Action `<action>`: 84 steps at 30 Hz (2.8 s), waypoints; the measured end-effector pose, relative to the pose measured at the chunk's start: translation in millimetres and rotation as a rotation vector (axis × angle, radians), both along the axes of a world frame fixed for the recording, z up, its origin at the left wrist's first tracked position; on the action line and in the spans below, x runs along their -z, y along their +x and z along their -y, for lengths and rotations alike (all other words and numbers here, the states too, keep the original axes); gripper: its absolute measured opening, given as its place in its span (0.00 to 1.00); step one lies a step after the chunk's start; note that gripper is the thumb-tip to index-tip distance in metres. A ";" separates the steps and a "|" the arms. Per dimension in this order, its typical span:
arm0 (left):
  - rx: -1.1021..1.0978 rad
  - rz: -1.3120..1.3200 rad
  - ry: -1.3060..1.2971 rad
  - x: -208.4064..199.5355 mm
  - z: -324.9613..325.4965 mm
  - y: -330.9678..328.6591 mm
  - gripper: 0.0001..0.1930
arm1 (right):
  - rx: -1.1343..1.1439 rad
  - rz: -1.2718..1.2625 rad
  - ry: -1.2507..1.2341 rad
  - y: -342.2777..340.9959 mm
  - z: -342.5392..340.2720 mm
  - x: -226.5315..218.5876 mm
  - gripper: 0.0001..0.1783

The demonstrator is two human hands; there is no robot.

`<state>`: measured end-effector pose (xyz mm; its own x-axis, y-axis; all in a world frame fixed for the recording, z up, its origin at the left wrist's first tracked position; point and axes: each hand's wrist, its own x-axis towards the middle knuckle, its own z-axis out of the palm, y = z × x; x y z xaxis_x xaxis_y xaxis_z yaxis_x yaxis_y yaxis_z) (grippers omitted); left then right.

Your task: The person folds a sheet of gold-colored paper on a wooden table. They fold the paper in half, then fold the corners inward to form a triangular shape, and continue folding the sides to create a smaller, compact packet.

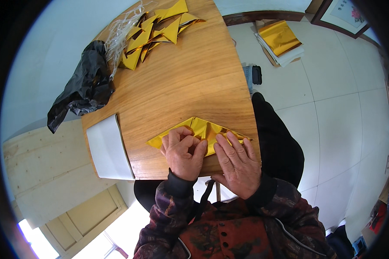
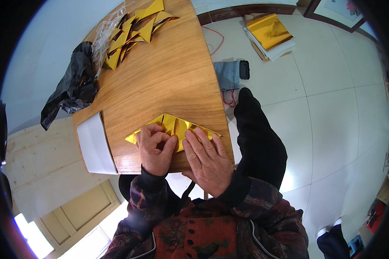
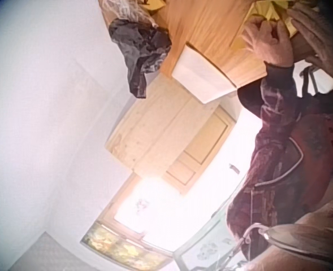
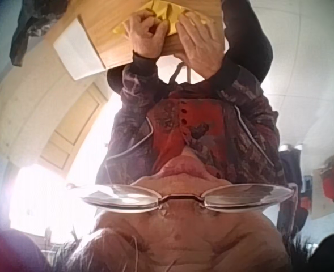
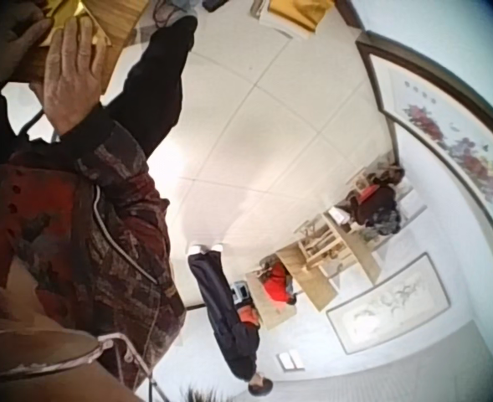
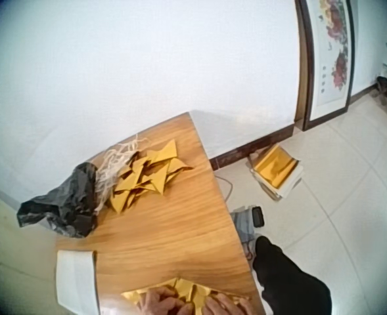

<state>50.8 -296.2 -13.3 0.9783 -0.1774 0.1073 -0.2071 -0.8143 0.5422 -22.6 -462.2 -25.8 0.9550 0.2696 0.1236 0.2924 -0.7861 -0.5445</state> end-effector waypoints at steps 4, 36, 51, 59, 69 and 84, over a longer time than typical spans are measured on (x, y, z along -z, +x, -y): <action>-0.005 -0.006 0.002 0.5 0.3 0.6 0.08 | 0.008 -0.003 0.008 -0.7 -0.8 0.9 0.52; 0.068 0.019 -0.140 15.9 -20.5 4.4 0.08 | -0.049 0.081 -0.294 -5.3 -13.9 12.5 0.52; 0.340 -0.007 -0.007 14.3 -41.9 -0.7 0.19 | -0.096 -0.001 -0.383 -4.3 -18.3 8.5 0.50; 0.288 -0.026 0.172 -0.1 -28.1 -3.8 0.17 | -0.109 -0.078 -0.426 -3.8 -20.1 -0.5 0.48; 0.442 0.048 0.410 10.5 -20.5 -1.2 0.27 | -0.103 -0.051 -0.333 -5.6 -18.1 10.8 0.39; 0.386 -0.063 0.398 22.0 -16.3 0.4 0.35 | -0.067 0.031 -0.256 -7.8 -18.5 20.4 0.35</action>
